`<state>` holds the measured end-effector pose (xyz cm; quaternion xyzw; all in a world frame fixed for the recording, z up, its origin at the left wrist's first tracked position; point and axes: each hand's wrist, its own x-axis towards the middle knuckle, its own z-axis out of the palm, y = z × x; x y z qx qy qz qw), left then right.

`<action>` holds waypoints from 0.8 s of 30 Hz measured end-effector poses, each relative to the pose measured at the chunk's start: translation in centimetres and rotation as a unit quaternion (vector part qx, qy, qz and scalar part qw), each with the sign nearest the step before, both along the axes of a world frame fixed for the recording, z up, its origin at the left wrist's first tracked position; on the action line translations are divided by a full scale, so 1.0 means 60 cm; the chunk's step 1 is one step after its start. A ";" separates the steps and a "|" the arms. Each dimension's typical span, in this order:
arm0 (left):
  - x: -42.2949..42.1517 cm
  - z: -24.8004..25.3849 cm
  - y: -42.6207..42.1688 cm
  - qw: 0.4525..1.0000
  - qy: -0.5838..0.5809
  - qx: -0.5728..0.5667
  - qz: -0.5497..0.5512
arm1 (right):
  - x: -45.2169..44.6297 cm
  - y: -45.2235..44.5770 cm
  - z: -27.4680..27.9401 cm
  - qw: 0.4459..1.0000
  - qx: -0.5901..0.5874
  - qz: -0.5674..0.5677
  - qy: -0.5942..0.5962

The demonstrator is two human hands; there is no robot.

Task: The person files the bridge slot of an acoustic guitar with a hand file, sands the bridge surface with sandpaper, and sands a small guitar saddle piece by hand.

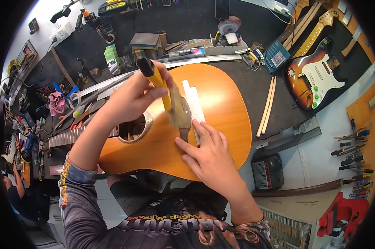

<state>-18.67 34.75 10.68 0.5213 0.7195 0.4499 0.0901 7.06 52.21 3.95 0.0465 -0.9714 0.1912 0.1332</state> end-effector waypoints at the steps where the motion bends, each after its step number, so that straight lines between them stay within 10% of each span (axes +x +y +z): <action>1: -0.023 -0.011 -0.003 0.987 0.154 -0.019 0.044 | 0.000 0.001 0.001 1.000 -0.002 0.002 -0.003; 3: -0.050 0.003 -0.019 0.920 0.383 0.051 0.070 | -0.001 0.009 0.006 1.000 -0.022 0.008 -0.011; 8: -0.056 -0.015 -0.113 0.920 0.321 0.200 0.098 | -0.005 0.058 0.023 0.983 -0.180 0.033 -0.025; 11: -0.051 -0.024 -0.183 0.880 0.440 0.112 0.139 | -0.014 0.101 0.018 0.983 -0.186 0.010 -0.011; 24: -0.039 -0.132 -0.288 0.894 0.322 -0.052 0.307 | -0.141 0.170 0.041 0.996 -0.047 0.038 -0.059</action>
